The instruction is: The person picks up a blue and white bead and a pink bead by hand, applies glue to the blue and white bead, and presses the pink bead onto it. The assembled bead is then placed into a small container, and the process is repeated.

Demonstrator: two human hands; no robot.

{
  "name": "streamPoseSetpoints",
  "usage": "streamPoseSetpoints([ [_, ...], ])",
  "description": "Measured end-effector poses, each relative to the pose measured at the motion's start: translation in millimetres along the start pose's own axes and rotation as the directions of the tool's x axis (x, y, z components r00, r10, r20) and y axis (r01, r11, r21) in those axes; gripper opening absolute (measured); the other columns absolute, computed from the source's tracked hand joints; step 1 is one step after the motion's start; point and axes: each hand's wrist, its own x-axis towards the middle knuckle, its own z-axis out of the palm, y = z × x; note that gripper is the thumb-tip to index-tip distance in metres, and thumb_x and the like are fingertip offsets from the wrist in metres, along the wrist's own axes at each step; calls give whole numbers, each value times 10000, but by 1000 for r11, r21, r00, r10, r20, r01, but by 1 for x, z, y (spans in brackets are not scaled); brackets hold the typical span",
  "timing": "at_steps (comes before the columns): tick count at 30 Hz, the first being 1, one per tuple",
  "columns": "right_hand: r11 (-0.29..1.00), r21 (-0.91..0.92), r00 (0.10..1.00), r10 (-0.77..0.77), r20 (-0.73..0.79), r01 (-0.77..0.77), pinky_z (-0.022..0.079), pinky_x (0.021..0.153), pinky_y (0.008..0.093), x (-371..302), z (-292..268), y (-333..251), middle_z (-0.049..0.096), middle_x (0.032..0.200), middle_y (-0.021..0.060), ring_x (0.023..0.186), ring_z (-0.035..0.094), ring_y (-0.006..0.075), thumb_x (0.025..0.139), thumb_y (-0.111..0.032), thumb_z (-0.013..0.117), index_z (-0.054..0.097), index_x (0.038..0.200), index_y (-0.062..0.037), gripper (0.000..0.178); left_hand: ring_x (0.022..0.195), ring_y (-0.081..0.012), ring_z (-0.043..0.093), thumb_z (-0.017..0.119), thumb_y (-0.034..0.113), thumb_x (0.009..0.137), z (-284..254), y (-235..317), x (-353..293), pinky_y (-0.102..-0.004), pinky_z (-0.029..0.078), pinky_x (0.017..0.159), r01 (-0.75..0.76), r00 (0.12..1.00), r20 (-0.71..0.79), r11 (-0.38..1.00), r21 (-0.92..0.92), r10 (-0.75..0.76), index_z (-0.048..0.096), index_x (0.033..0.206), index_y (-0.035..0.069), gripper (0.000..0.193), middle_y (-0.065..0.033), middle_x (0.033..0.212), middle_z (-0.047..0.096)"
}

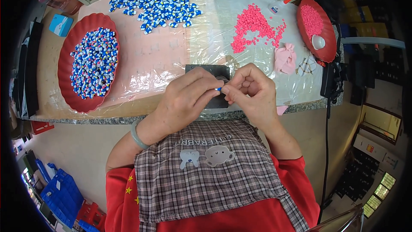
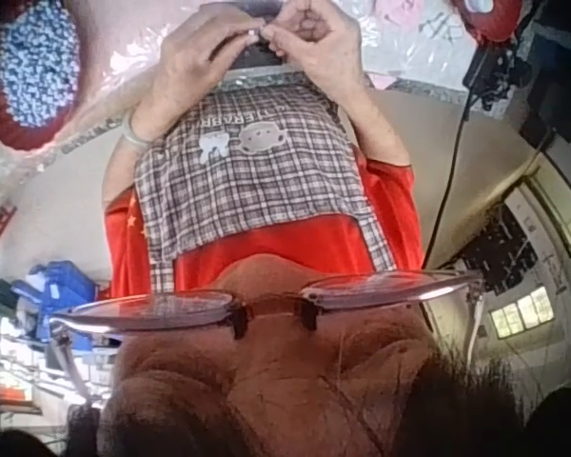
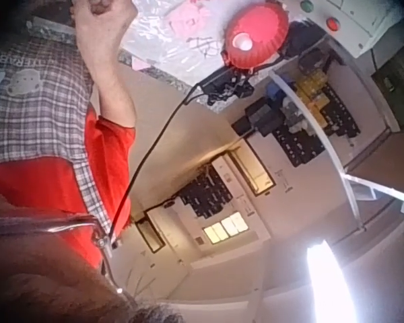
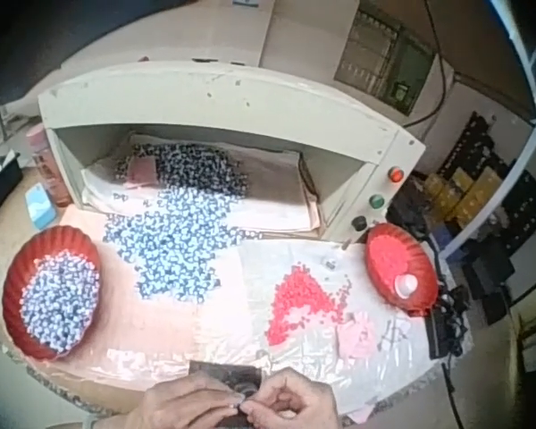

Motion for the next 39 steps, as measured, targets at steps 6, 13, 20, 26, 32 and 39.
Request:
streamPoseSetpoints([
  [6,939,-300,984,-177,-8,167,528,597,238,1,-1,5,639,764,53,663,644,111,800,5,712,593,869,10,138,774,-224,654,694,-26,778,-2,-4,1,-296,534,630,100,995,-5,991,-89,-100,656,957,-2,185,-125,901,645],
  [13,761,-637,936,-301,-180,122,472,607,242,46,-63,42,623,843,48,689,600,101,839,-17,664,654,933,10,98,825,-111,622,556,44,929,-27,-36,-5,-236,516,742,504,774,23,593,-628,-633,605,1163,-11,246,-91,931,657],
  [20,607,-757,888,-452,-78,243,495,639,348,66,-62,55,626,853,109,723,635,256,817,-30,661,664,911,-20,94,818,-103,584,555,65,916,-40,-56,0,-205,461,699,357,731,56,310,-881,-680,629,1135,-13,245,-75,949,646],
  [26,521,-833,912,-407,-52,185,499,594,378,61,-63,48,611,810,94,675,636,265,766,-19,669,624,857,-37,103,712,-93,471,601,-1,854,-37,-74,24,-233,434,631,358,894,-281,934,-21,-349,646,1084,18,235,-24,882,560],
  [32,786,-607,956,-254,-147,115,496,565,281,48,-68,43,642,783,62,640,634,147,781,12,669,606,849,-10,95,779,-261,591,646,19,805,-31,-87,50,-365,492,658,178,975,-196,889,422,-102,637,1017,34,213,-122,865,567],
  [39,996,-25,996,81,20,-81,497,596,213,32,-65,30,637,788,35,673,612,84,856,27,643,618,929,15,78,802,-318,602,662,66,791,-24,-93,61,-419,496,679,25,996,-78,772,635,32,568,910,23,158,-140,859,575],
])
